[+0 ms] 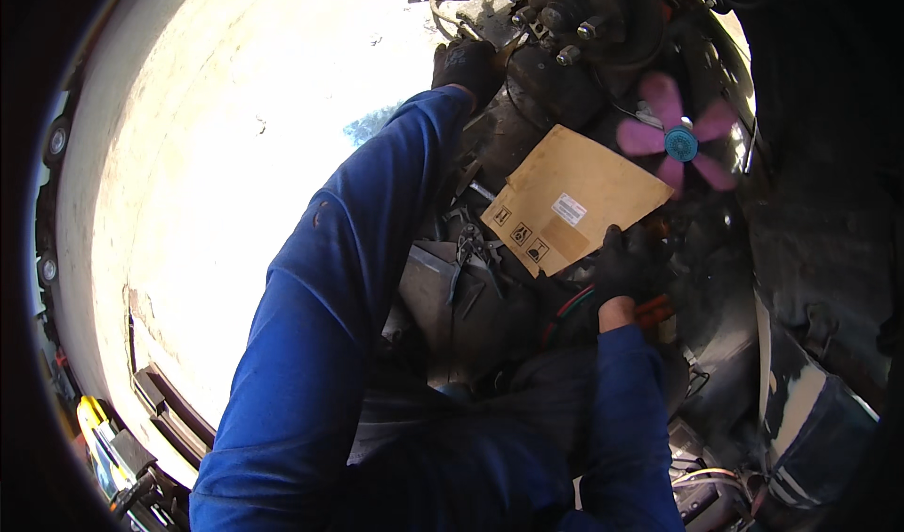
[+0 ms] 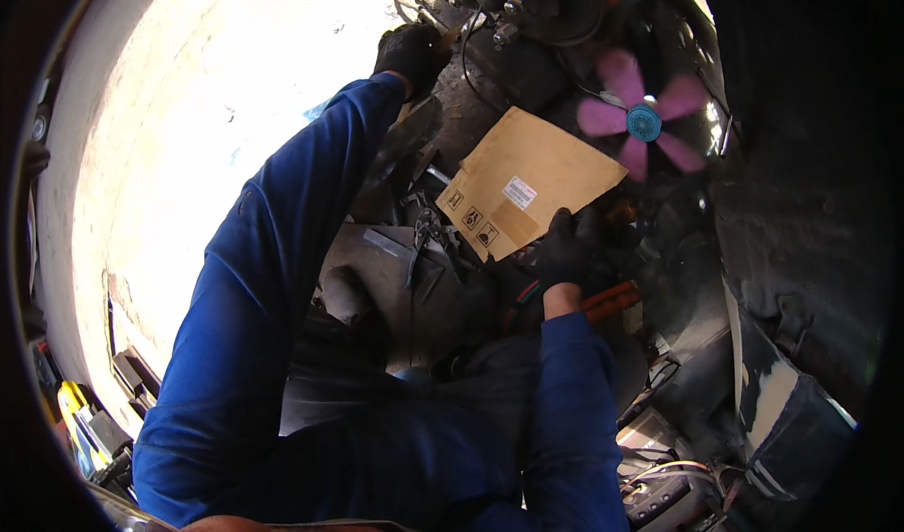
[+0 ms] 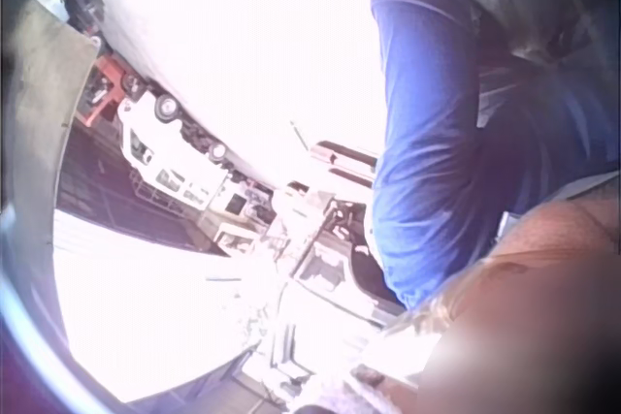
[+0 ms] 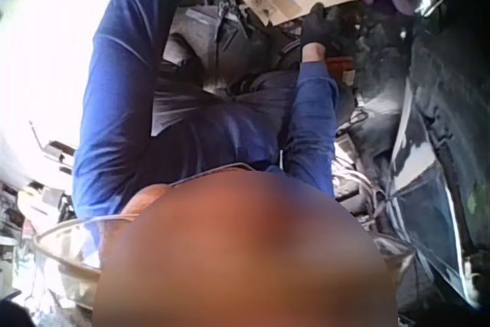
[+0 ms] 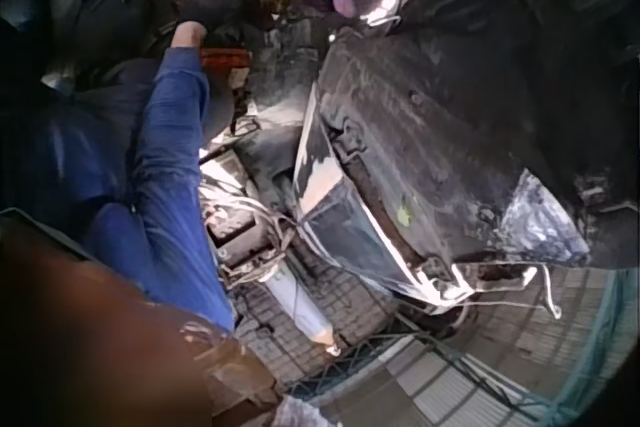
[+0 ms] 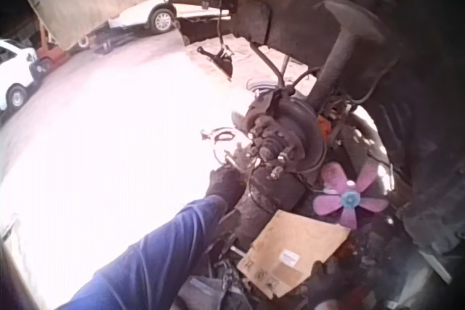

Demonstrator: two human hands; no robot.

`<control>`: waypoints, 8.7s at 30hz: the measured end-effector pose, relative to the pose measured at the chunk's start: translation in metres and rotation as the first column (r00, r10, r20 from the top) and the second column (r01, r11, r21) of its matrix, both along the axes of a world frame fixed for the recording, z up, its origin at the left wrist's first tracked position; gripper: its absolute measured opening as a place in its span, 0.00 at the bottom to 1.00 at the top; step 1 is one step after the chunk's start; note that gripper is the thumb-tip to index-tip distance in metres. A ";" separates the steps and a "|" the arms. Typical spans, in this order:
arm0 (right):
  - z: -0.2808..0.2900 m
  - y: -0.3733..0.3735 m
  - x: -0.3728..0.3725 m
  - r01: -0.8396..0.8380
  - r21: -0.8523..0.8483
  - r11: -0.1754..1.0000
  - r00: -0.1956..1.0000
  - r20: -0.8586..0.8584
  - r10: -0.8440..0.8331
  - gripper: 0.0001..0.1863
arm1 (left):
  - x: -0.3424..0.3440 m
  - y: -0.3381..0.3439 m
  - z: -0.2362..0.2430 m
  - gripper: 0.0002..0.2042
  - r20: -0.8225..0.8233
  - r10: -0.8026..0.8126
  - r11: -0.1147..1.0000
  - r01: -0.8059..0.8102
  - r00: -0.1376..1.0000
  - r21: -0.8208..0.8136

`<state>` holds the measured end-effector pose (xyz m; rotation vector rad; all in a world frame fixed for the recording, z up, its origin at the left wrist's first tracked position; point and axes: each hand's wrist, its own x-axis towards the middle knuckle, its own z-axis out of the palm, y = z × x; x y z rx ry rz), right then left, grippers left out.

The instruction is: The person cuts a cardboard box with scissors, then fits the cut piece against a curved metal panel on a vehicle. The person repositions the cardboard multiple times to align it with the panel's edge.

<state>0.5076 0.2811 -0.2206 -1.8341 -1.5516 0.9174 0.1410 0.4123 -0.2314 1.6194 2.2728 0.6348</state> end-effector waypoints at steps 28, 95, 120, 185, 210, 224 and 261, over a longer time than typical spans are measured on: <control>0.038 -0.082 -0.219 -0.821 -0.372 0.433 0.548 -0.724 0.418 0.18 | -0.070 -0.363 0.048 0.16 0.951 0.163 0.848 -0.530 0.262 0.001; -0.019 0.017 -0.256 -0.975 0.183 -0.127 0.061 0.769 0.637 0.33 | -0.116 -0.449 0.002 0.30 -0.213 0.387 0.910 -0.334 0.897 0.247; -0.033 0.086 -0.224 -0.789 0.145 0.596 0.613 0.136 0.778 0.41 | -0.096 -0.411 -0.003 0.19 -0.256 0.097 0.995 -0.090 0.962 0.038; -0.027 -0.003 -0.294 -0.970 0.228 0.089 0.196 0.510 0.837 0.41 | -0.113 -0.494 -0.031 0.19 -0.433 0.309 0.945 -0.324 0.847 0.041; 0.013 0.035 -0.309 -0.918 -0.226 0.327 0.339 -0.017 0.941 0.20 | -0.136 -0.443 -0.071 0.32 -0.066 0.379 0.891 -0.345 0.923 0.295; -0.023 -0.020 -0.269 -0.952 0.181 0.247 0.304 0.660 0.687 0.42 | -0.127 -0.428 -0.041 0.25 -0.318 0.448 0.882 -0.356 0.835 0.308; -0.006 -0.031 -0.267 -0.973 0.232 0.013 0.127 0.484 0.866 0.36 | -0.150 -0.526 -0.063 0.12 0.702 0.708 0.258 -0.954 0.080 -0.151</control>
